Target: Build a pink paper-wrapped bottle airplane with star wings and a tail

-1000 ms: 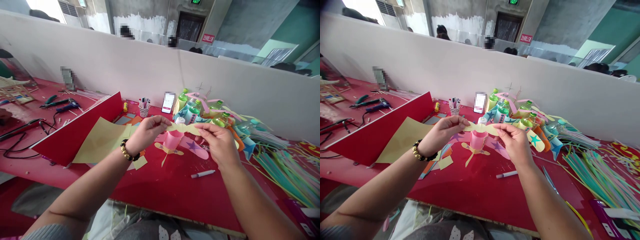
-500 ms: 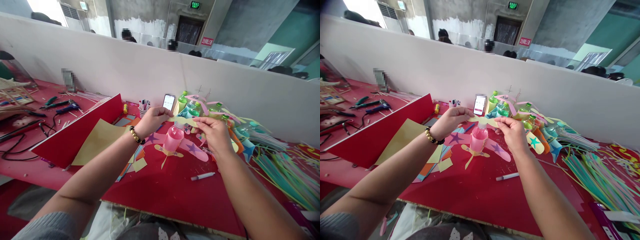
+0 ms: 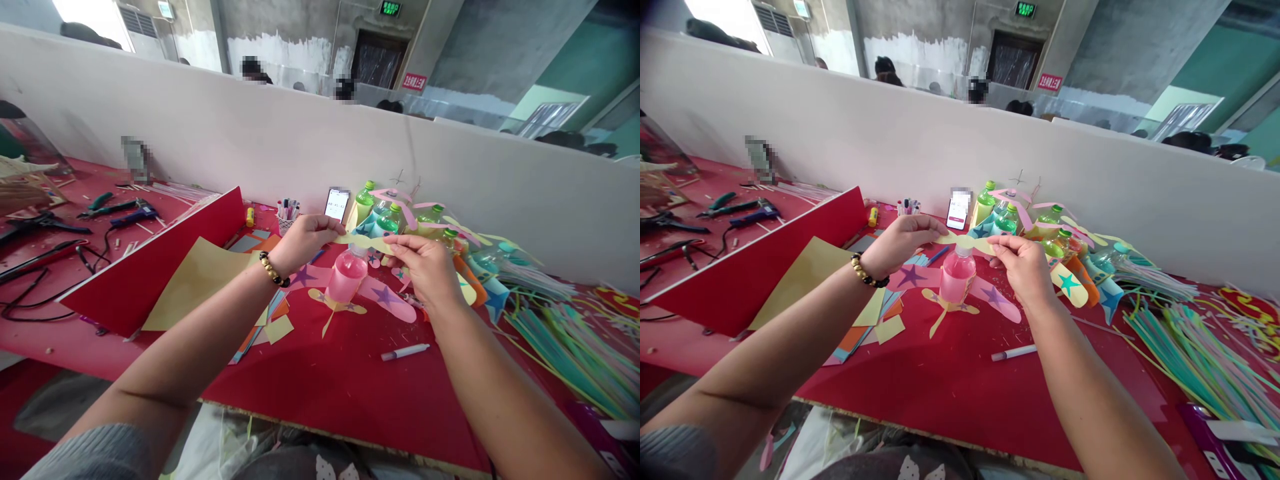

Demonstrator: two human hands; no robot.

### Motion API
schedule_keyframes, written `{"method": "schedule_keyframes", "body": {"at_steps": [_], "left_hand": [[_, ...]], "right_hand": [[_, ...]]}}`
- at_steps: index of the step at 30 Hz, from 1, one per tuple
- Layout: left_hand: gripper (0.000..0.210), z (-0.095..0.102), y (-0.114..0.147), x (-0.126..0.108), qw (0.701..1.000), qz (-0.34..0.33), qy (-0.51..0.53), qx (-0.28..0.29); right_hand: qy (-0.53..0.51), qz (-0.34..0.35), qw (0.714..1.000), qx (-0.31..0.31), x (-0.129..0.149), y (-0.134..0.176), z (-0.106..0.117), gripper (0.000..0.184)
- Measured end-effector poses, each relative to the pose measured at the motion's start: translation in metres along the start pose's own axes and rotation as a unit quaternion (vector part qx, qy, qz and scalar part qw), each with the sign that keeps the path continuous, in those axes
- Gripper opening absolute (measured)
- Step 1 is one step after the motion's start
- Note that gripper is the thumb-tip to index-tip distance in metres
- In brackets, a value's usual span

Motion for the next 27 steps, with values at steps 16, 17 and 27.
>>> {"method": "schedule_keyframes", "body": {"at_steps": [16,17,27], "left_hand": [[0.015,0.000,0.000,0.004,1.000,0.013,-0.018,0.008],[0.015,0.000,0.000,0.003,1.000,0.015,-0.020,0.008],[0.015,0.000,0.001,0.001,0.999,0.007,-0.046,0.010]], "right_hand": [[0.032,-0.004,0.999,0.017,-0.009,0.000,0.000,0.026],[0.032,-0.004,0.999,0.018,-0.010,0.000,0.000,0.026],[0.028,-0.012,0.999,0.021,-0.008,0.001,-0.002,0.023]]}}
Point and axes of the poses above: each hand's wrist, its own y-axis away from the middle knuckle, its own z-axis out of the back of the hand, x = y × z, the point moved 5 cm from there along -y, towards the middle knuckle, and after that the axes turned 15 degrees about x, right-handed, at the moved point
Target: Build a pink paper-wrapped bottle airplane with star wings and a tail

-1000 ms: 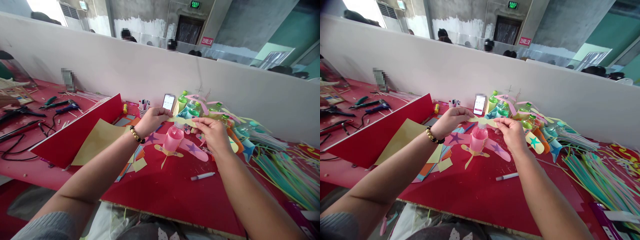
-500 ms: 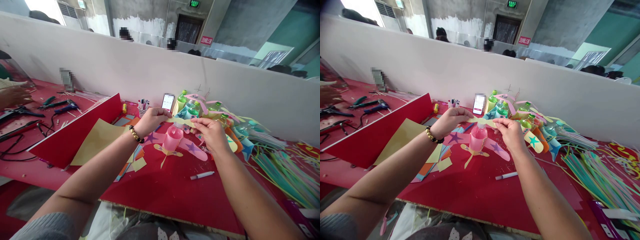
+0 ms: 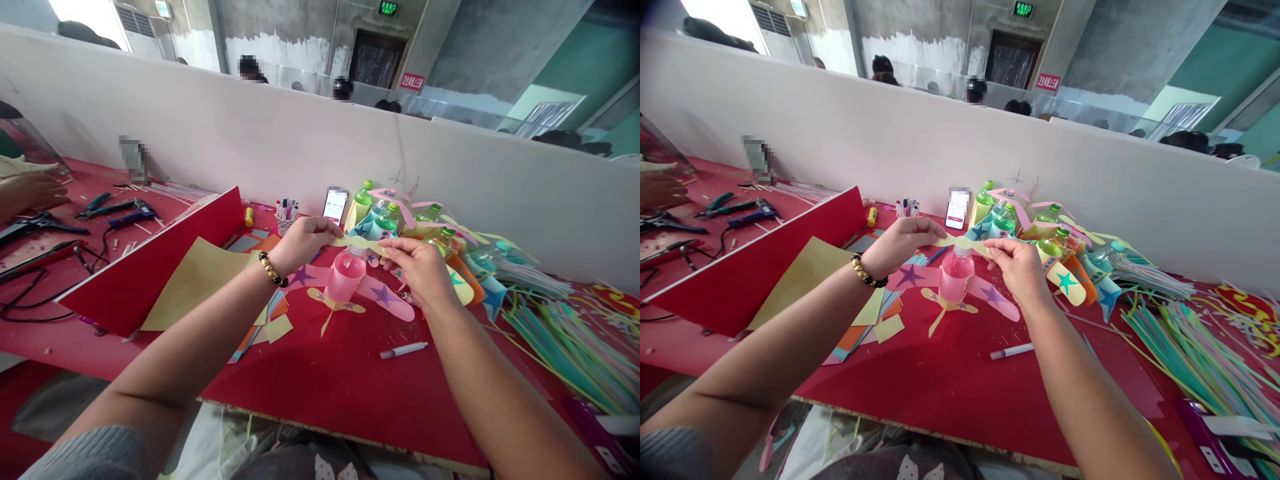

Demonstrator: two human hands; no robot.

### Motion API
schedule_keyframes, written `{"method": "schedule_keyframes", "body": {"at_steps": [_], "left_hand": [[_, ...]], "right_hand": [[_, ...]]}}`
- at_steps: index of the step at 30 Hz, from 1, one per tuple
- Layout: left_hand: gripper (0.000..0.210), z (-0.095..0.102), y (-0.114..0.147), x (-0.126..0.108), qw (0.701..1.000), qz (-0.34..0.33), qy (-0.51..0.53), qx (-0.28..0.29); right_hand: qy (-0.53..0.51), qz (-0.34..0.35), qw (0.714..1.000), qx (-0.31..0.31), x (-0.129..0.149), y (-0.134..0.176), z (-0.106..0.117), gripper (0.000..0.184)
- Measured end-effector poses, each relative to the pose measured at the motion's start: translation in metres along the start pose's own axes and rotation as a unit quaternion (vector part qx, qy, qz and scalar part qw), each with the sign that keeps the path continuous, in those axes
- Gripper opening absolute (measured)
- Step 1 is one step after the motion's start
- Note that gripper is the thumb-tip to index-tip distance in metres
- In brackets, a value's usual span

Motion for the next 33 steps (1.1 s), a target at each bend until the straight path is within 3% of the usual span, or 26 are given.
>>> {"method": "schedule_keyframes", "body": {"at_steps": [4,8,11,17,27,33], "left_hand": [[0.015,0.004,0.006,-0.013,0.990,-0.038,-0.127,-0.045],[0.019,-0.003,0.016,-0.041,0.930,-0.148,-0.316,-0.115],[0.023,-0.022,0.015,-0.049,0.888,-0.179,-0.417,-0.070],[0.027,-0.044,0.010,-0.046,0.848,-0.152,-0.507,0.003],[0.027,-0.048,0.008,-0.051,0.833,-0.156,-0.531,0.011],[0.031,-0.042,0.002,-0.054,0.850,-0.132,-0.507,0.046]], "right_hand": [[-0.010,0.010,1.000,0.009,0.007,0.000,0.000,0.021],[-0.037,0.016,0.999,0.015,0.012,0.001,0.000,0.023],[-0.053,0.013,0.998,0.006,0.012,0.003,0.001,0.029],[-0.082,0.023,0.996,-0.012,0.009,0.004,0.006,0.030],[-0.083,0.027,0.996,-0.024,0.006,0.014,0.014,0.035],[-0.029,0.031,0.997,-0.070,0.005,0.056,0.029,0.041]]}}
Point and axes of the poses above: each hand's wrist, its own y-axis away from the middle knuckle, its own z-axis out of the back of the hand, x = y × z, the point moved 5 cm from there along -y, towards the middle knuckle, and after that the axes turned 15 degrees about x, right-handed, at the moved point
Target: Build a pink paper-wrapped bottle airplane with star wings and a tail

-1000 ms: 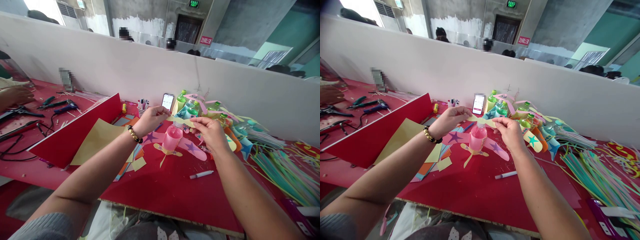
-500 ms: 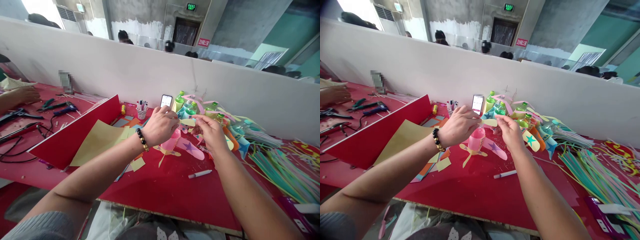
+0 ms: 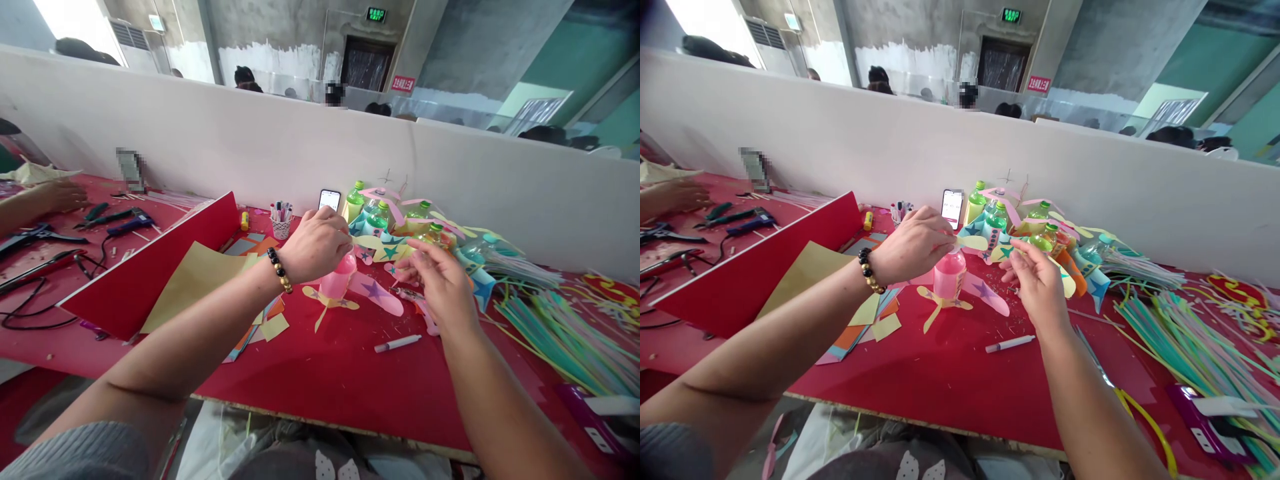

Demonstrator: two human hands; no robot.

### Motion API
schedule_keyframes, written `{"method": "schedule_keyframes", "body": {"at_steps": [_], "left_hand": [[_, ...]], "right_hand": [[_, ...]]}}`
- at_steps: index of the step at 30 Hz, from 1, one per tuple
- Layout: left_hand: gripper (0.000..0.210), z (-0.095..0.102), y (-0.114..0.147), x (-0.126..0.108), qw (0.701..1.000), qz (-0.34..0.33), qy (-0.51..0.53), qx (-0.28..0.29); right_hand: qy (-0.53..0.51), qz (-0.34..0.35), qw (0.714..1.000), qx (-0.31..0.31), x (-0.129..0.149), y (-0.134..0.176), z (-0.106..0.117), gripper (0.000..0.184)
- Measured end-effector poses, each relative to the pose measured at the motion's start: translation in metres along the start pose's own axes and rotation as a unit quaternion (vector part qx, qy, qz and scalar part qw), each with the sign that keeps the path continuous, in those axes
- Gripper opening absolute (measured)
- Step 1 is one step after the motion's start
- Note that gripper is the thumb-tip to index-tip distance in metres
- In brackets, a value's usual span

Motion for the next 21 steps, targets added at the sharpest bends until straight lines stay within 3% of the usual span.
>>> {"method": "schedule_keyframes", "body": {"at_steps": [5,12,17,21], "left_hand": [[0.030,0.000,-0.007,0.009,0.998,-0.019,0.030,0.044],[0.039,0.002,-0.016,0.020,0.997,-0.006,0.050,0.064],[0.055,-0.004,-0.023,0.018,0.991,0.041,0.049,0.118],[0.056,-0.007,-0.028,0.023,0.988,0.054,0.084,0.115]], "right_hand": [[0.056,0.009,0.998,-0.016,0.004,0.064,0.002,0.038],[0.063,-0.047,0.995,0.061,-0.027,0.140,-0.021,0.035],[0.030,-0.096,0.988,0.115,-0.051,0.160,-0.040,0.035],[0.004,-0.133,0.984,0.117,-0.066,0.159,-0.047,0.038]]}}
Point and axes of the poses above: each hand's wrist, its own y-axis away from the middle knuckle, its own z-axis out of the back of the hand, x = y × z, the point moved 5 cm from there along -y, towards the middle knuckle, and after that the axes turned 15 degrees about x, right-handed, at the moved point
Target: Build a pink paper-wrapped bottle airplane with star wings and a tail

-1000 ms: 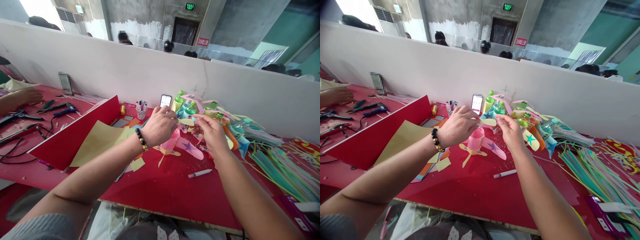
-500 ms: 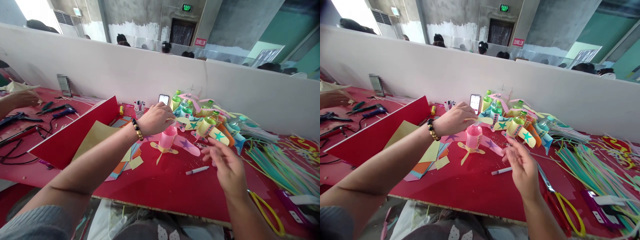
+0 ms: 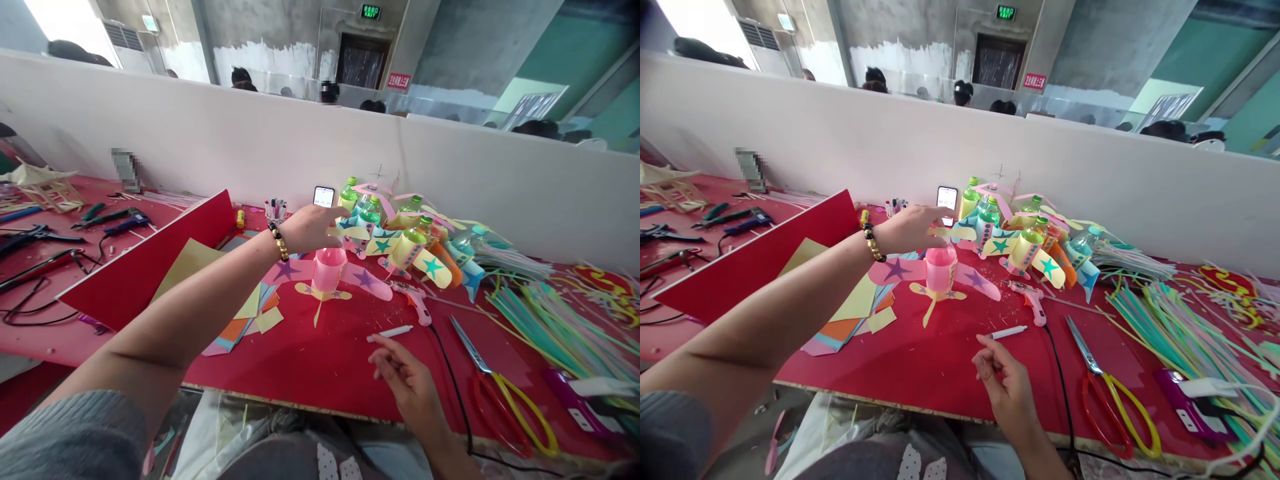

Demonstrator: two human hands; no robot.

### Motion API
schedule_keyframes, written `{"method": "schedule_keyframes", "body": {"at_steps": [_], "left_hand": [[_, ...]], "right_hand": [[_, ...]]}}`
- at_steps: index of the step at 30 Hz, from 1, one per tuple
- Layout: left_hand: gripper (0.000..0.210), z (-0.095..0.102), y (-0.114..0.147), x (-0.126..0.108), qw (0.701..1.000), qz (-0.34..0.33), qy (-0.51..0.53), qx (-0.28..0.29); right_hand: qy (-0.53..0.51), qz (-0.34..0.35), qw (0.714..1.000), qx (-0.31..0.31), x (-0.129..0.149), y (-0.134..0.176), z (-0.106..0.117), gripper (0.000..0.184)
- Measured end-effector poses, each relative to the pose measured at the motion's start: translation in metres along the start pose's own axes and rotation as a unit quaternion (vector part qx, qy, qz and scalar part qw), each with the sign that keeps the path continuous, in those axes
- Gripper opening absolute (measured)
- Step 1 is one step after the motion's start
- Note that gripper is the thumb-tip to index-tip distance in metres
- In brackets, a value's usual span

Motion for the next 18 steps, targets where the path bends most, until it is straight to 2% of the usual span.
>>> {"method": "schedule_keyframes", "body": {"at_steps": [5,10,14,18], "left_hand": [[0.056,0.009,0.004,0.019,0.991,0.012,0.127,-0.028],[0.047,0.005,0.008,0.040,0.933,0.028,0.360,-0.011],[0.038,-0.004,0.007,0.050,0.898,0.060,0.434,-0.033],[0.028,-0.011,0.008,0.053,0.876,0.073,0.475,-0.046]], "right_hand": [[-0.048,-0.037,0.997,-0.039,-0.019,-0.012,0.006,0.043],[-0.033,0.002,0.997,-0.070,-0.025,-0.028,0.001,0.048],[-0.017,0.024,0.993,-0.118,-0.018,-0.037,-0.011,0.063],[-0.099,0.066,0.984,-0.131,-0.004,-0.040,-0.021,0.074]]}}
Point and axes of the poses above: each hand's wrist, its own y-axis away from the middle knuckle, its own z-axis out of the back of the hand, x = y × z, the point moved 5 cm from there along -y, towards the middle knuckle, and after that the axes turned 15 degrees about x, right-handed, at the moved point
